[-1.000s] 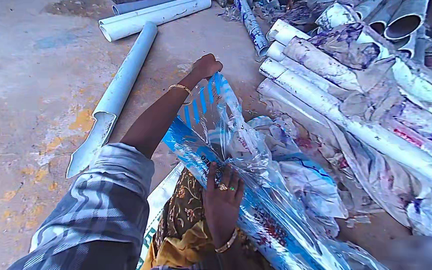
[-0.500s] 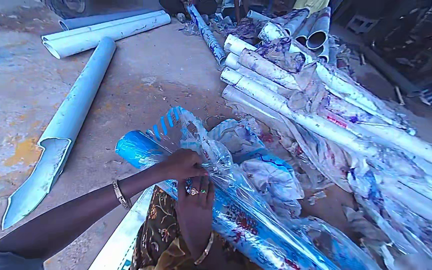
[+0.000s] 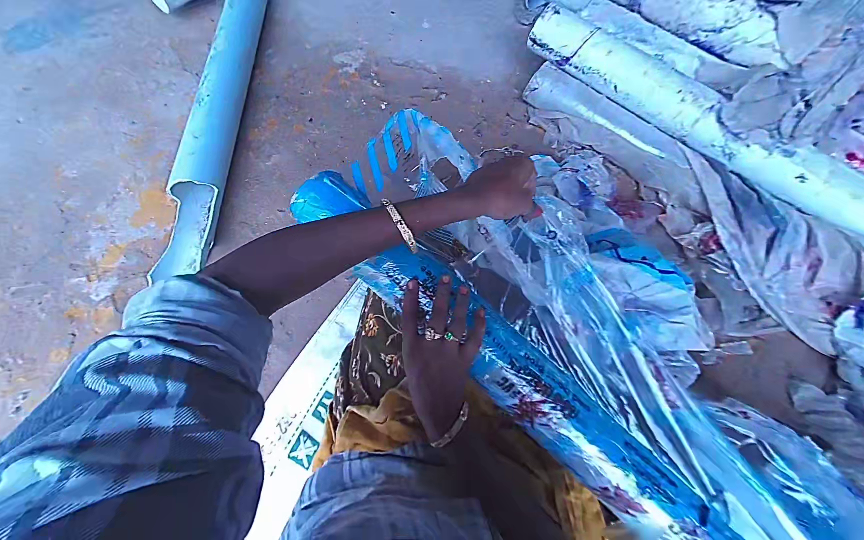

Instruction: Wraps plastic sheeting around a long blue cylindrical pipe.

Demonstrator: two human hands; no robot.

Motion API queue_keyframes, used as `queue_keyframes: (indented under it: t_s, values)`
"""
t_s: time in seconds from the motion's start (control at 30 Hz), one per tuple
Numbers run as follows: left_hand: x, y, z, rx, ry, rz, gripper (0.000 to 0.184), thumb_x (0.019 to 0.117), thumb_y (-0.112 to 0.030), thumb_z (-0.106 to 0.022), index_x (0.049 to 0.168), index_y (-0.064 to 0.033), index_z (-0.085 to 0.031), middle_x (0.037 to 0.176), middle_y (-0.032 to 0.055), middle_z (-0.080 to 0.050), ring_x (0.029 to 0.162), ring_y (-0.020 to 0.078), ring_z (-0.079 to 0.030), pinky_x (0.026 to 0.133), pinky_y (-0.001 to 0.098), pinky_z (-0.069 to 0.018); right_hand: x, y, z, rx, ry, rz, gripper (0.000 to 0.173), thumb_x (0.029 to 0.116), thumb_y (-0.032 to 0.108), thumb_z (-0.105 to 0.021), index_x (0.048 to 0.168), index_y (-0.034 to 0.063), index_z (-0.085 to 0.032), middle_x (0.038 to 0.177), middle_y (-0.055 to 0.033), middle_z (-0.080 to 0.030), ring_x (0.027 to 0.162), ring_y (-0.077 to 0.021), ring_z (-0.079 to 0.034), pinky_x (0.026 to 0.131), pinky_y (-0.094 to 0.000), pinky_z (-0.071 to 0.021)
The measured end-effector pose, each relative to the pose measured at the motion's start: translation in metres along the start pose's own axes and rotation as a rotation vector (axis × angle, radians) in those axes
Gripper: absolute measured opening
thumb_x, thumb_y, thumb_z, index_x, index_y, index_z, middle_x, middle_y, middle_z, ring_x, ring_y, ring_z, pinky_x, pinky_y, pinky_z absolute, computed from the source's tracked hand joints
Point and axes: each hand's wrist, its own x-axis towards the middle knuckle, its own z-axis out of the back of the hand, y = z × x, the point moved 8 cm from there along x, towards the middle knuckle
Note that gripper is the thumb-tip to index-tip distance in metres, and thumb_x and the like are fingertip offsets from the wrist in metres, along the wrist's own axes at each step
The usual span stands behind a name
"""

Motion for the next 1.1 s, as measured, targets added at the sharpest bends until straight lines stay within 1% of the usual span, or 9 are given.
queue_keyframes:
  t_s: [0.2,0.37,0.5,0.6,0.77,0.87,0.93,1.03,1.1]
  values:
    - [-0.002,-0.016,0.006,-0.312,-0.060,0.070,0.021,0.0925,0.004,-0.059,0.074,-0.0050,-0.061,0.069,-0.0016,-0.057,0.064,0.0052,-0.052,0.063,0.0234,-0.0428,0.002,-0.006,0.007,0.055,-0.054,-0.035,0.049,0.0867,0.014,-0.071,0.135,0.0237,-0.066,0.135,-0.0217,-0.065,0.127,-0.0399,-0.060,0.105,-0.0590,-0.0398]
    - [-0.027,-0.015,0.025,-0.596,-0.138,0.106,0.034,0.1012,-0.003,-0.036,0.109,-0.0050,-0.069,0.094,0.0016,-0.067,0.089,0.0088,-0.062,0.084,0.0302,-0.0493,-0.001,0.002,0.010,0.058,-0.105,-0.011,0.039,0.0926,0.016,-0.065,0.130,0.0229,-0.069,0.131,-0.0208,-0.067,0.128,-0.0388,-0.059,0.109,-0.0582,-0.0332]
    - [-0.061,-0.011,0.095,-0.611,-0.499,-0.082,0.036,0.1045,-0.014,-0.032,0.125,-0.0091,-0.062,0.104,0.0003,-0.074,0.104,0.0102,-0.068,0.092,0.0335,-0.0507,-0.001,0.004,0.012,0.096,-0.076,-0.014,0.041,0.0932,0.012,-0.064,0.134,0.0186,-0.067,0.134,-0.0230,-0.064,0.131,-0.0404,-0.057,0.108,-0.0587,-0.0335]
    - [-0.122,0.025,0.143,-0.150,-0.933,-0.121,0.031,0.1006,-0.021,-0.048,0.124,-0.0052,-0.062,0.108,-0.0001,-0.068,0.102,0.0051,-0.064,0.093,0.0278,-0.0502,0.004,-0.006,0.019,0.115,-0.078,-0.060,0.037,0.0922,0.012,-0.065,0.128,0.0215,-0.070,0.128,-0.0216,-0.068,0.126,-0.0403,-0.060,0.105,-0.0555,-0.0396]
    - [-0.204,0.144,0.113,-0.081,-0.768,0.557,0.065,0.1061,-0.055,-0.041,0.134,0.0013,-0.060,0.128,0.0301,-0.062,0.120,0.0475,-0.057,0.098,0.0699,-0.0388,0.005,-0.012,0.037,0.241,-0.040,0.031,0.030,0.0921,0.021,-0.066,0.121,0.0174,-0.074,0.127,-0.0213,-0.068,0.116,-0.0412,-0.064,0.090,-0.0504,-0.0478]
    - [-0.210,0.168,0.078,-0.271,-0.551,0.539,0.061,0.1061,-0.057,-0.034,0.100,-0.0078,-0.069,0.087,0.0046,-0.068,0.080,0.0117,-0.065,0.074,0.0349,-0.0544,0.009,-0.011,0.047,0.302,0.031,0.158,0.029,0.0928,0.025,-0.064,0.117,0.0138,-0.076,0.126,-0.0197,-0.070,0.112,-0.0400,-0.067,0.086,-0.0482,-0.0520]
    - [-0.206,0.164,0.068,-0.433,-0.496,0.347,0.046,0.1091,-0.040,-0.040,0.081,-0.0140,-0.064,0.065,-0.0073,-0.062,0.057,-0.0016,-0.060,0.055,0.0169,-0.0506,0.011,-0.010,0.045,0.282,0.027,0.209,0.030,0.0926,0.026,-0.065,0.118,0.0142,-0.075,0.125,-0.0213,-0.069,0.109,-0.0398,-0.066,0.084,-0.0484,-0.0494]
    - [-0.199,0.166,0.073,-0.478,-0.492,-0.030,0.015,0.0987,-0.005,-0.059,0.093,-0.0052,-0.073,0.077,-0.0068,-0.071,0.064,-0.0050,-0.064,0.060,0.0117,-0.0538,0.014,-0.008,0.030,0.168,-0.008,0.243,0.046,0.0913,0.040,-0.068,0.129,0.0144,-0.069,0.125,-0.0214,-0.066,0.107,-0.0375,-0.064,0.082,-0.0488,-0.0447]
    - [-0.193,0.171,0.084,-0.342,-0.614,-0.123,0.012,0.0965,-0.005,-0.063,0.086,-0.0054,-0.069,0.073,-0.0104,-0.068,0.065,-0.0093,-0.062,0.063,0.0104,-0.0518,0.016,-0.008,0.021,0.102,0.018,0.258,0.058,0.0878,0.047,-0.070,0.135,0.0133,-0.066,0.127,-0.0227,-0.066,0.109,-0.0400,-0.064,0.081,-0.0515,-0.0468]
